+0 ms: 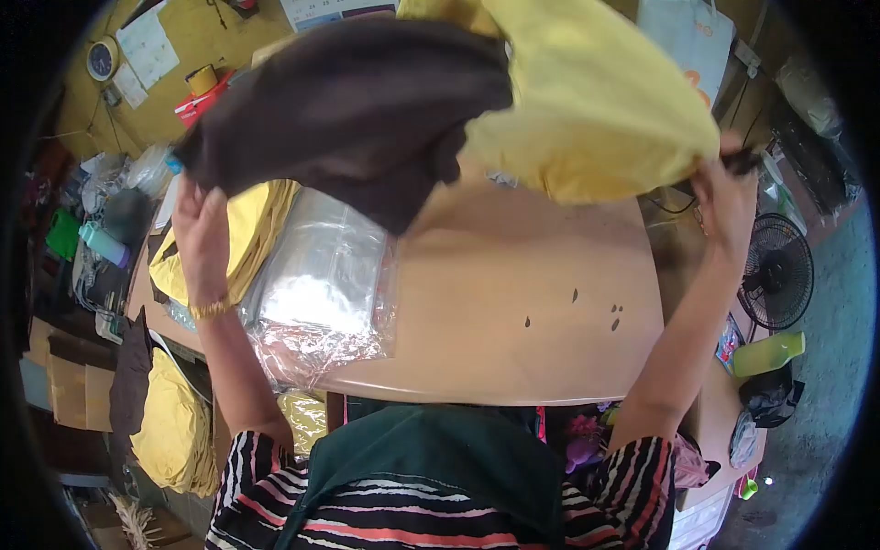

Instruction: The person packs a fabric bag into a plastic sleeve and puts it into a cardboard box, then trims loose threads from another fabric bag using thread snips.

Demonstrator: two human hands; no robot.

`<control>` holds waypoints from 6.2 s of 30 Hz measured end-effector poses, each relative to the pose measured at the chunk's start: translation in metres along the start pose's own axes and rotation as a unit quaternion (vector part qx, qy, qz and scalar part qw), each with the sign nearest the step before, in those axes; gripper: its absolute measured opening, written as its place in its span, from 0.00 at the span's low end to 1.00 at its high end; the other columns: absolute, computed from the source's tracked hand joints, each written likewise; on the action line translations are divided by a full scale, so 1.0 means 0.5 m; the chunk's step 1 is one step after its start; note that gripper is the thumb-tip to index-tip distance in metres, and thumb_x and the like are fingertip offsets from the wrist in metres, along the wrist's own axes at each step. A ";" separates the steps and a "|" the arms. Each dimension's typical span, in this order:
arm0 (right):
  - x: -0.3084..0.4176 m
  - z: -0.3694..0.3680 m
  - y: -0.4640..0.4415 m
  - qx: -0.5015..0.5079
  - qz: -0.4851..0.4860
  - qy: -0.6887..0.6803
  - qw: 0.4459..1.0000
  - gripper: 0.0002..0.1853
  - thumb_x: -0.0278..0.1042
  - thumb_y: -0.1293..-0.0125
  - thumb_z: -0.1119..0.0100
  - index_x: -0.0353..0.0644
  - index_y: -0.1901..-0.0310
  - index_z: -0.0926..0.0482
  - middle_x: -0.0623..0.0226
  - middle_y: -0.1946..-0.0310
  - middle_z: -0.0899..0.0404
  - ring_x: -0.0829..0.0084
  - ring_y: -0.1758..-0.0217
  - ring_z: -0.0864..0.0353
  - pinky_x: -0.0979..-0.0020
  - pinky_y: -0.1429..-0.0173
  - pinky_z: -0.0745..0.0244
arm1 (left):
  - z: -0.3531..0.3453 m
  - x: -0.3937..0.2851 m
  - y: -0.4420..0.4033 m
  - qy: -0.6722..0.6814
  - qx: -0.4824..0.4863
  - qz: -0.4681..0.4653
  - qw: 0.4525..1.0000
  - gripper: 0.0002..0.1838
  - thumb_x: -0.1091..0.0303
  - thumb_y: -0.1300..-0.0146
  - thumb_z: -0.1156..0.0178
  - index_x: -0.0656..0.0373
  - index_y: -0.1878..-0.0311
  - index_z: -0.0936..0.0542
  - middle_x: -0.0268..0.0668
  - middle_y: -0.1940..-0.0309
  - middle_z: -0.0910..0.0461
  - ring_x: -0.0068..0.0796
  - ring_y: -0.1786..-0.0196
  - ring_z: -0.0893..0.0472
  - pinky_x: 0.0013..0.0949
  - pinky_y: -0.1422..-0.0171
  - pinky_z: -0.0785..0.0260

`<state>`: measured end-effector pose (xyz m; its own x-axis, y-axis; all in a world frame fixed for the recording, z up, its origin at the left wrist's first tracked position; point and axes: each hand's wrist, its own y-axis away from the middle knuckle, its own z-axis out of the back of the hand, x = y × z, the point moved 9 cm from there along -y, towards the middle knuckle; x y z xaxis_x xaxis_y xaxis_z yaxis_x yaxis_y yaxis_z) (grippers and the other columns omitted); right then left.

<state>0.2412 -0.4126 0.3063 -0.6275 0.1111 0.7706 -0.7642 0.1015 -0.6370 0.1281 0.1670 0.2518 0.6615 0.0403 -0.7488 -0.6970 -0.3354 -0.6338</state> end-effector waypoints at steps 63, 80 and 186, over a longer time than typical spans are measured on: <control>-0.130 -0.608 0.321 0.393 -0.158 -0.195 0.885 0.16 0.26 0.39 0.33 0.35 0.50 0.21 0.69 0.57 0.18 0.83 0.65 0.23 0.78 0.59 0.28 | -0.273 0.147 0.227 0.125 0.189 0.288 0.931 0.22 0.75 0.38 0.36 0.65 0.40 0.25 0.37 0.41 0.23 0.25 0.40 0.25 0.31 0.32 0.36; -0.074 -0.556 0.327 0.228 -0.113 -0.068 0.965 0.10 0.27 0.40 0.31 0.37 0.73 0.25 0.78 0.79 0.29 0.87 0.76 0.38 0.79 0.72 0.40 | -0.188 0.128 0.170 -0.188 0.188 0.170 0.949 0.17 0.62 0.33 0.38 0.60 0.46 0.18 0.24 0.74 0.26 0.15 0.75 0.31 0.23 0.70 0.38; -0.063 -0.531 0.261 0.209 -0.083 -0.041 0.973 0.10 0.30 0.39 0.32 0.35 0.72 0.23 0.78 0.80 0.30 0.87 0.75 0.36 0.79 0.70 0.39 | -0.178 0.090 0.153 -0.227 0.141 0.161 0.950 0.10 0.68 0.39 0.33 0.66 0.68 0.17 0.32 0.77 0.22 0.19 0.72 0.27 0.25 0.64 0.34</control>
<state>0.2008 -0.1402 0.1933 -0.4868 0.0471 0.8722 -0.8392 -0.3023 -0.4521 0.1292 0.0594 0.1872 0.2592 0.4013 -0.8785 -0.9315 -0.1364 -0.3372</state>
